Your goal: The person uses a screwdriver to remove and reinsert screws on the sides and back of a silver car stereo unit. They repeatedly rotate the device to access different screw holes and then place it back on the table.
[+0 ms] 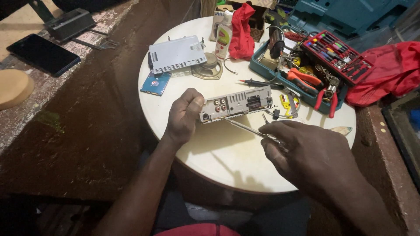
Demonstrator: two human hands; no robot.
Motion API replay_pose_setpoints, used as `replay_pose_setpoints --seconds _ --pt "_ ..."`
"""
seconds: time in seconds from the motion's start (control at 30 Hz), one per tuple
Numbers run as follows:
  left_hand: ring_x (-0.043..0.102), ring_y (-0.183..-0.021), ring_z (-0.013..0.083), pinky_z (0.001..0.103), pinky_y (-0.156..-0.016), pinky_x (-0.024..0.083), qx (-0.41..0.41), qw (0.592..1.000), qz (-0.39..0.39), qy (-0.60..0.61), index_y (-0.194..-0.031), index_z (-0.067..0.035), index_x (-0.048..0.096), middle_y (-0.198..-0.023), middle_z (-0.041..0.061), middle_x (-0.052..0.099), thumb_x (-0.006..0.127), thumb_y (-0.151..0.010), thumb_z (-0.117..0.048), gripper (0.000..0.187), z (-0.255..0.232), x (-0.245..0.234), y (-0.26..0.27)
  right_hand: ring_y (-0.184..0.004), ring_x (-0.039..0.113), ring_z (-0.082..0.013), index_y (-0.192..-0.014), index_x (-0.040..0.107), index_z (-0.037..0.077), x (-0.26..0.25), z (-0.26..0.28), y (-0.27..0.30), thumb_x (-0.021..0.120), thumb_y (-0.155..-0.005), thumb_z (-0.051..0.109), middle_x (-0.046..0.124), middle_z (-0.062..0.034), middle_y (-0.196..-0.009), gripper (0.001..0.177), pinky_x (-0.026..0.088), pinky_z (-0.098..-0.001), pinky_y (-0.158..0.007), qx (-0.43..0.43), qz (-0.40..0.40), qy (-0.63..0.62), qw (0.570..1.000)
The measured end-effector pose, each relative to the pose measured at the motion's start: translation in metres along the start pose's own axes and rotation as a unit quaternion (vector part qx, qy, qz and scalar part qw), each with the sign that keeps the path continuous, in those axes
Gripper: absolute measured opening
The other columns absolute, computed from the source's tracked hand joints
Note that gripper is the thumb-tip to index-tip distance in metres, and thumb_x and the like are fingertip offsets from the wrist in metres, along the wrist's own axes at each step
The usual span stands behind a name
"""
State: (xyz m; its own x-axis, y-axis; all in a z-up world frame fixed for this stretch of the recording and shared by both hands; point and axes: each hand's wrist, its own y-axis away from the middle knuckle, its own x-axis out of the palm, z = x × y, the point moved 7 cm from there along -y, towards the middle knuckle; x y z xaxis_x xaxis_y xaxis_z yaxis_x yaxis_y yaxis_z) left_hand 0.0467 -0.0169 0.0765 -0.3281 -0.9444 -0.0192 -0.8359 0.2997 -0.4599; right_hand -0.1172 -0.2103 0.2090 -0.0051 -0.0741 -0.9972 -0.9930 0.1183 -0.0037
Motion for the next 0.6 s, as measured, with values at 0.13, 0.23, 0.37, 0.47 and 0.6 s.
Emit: replay_pose_setpoints --seconds 0.13,0.23,0.37,0.47,0.6 --pt "0.046 -0.075 0.0105 0.031 -0.071 0.041 -0.005 1.000 -0.009 -0.002 -0.089 -0.016 0.053 -0.078 -0.006 0.048 0.049 -0.106 -0.036 0.027 0.002 -0.002 -0.003 -0.108 0.075 -0.0265 -0.125 0.075 0.049 0.009 -0.011 0.003 0.063 -0.090 0.053 0.076 0.0190 -0.129 0.037 0.061 -0.0570 -0.071 0.016 0.001 -0.025 1.000" --pt "0.043 -0.070 0.0091 0.030 -0.067 0.039 -0.007 1.000 -0.005 0.015 -0.088 -0.016 0.052 -0.074 -0.007 0.046 0.049 -0.107 -0.037 0.028 0.005 -0.001 -0.003 -0.102 0.077 -0.0261 -0.120 0.076 0.044 0.015 -0.014 0.007 0.066 -0.090 0.050 0.081 0.0135 -0.115 0.033 0.059 -0.0538 -0.068 0.011 -0.016 -0.063 0.998" --pt "0.040 -0.072 0.0094 0.031 -0.069 0.037 -0.002 0.999 -0.002 0.032 -0.089 -0.017 0.051 -0.076 -0.007 0.043 0.049 -0.106 -0.038 0.027 0.009 -0.001 -0.003 -0.105 0.076 -0.0235 -0.125 0.077 0.042 0.014 -0.009 0.007 0.066 -0.093 0.046 0.077 0.0164 -0.126 0.034 0.060 -0.0536 -0.070 -0.008 -0.052 -0.092 0.994" --pt "0.041 -0.073 0.0099 0.031 -0.071 0.038 0.013 1.000 -0.004 0.024 -0.089 -0.017 0.051 -0.077 -0.007 0.044 0.048 -0.107 -0.037 0.027 0.003 -0.001 -0.002 -0.101 0.077 -0.0261 -0.124 0.076 0.044 0.012 -0.009 0.003 0.066 -0.093 0.046 0.078 0.0166 -0.123 0.033 0.060 -0.0554 -0.063 -0.023 -0.057 -0.056 0.997" --pt "0.043 -0.075 0.0103 0.031 -0.071 0.038 0.005 1.000 0.000 0.024 -0.088 -0.017 0.051 -0.079 -0.006 0.045 0.047 -0.106 -0.035 0.026 -0.002 0.002 0.000 -0.103 0.076 -0.0258 -0.126 0.074 0.050 0.005 -0.010 -0.002 0.064 -0.093 0.049 0.077 0.0160 -0.118 0.034 0.060 -0.0556 -0.062 -0.016 -0.013 0.003 1.000"
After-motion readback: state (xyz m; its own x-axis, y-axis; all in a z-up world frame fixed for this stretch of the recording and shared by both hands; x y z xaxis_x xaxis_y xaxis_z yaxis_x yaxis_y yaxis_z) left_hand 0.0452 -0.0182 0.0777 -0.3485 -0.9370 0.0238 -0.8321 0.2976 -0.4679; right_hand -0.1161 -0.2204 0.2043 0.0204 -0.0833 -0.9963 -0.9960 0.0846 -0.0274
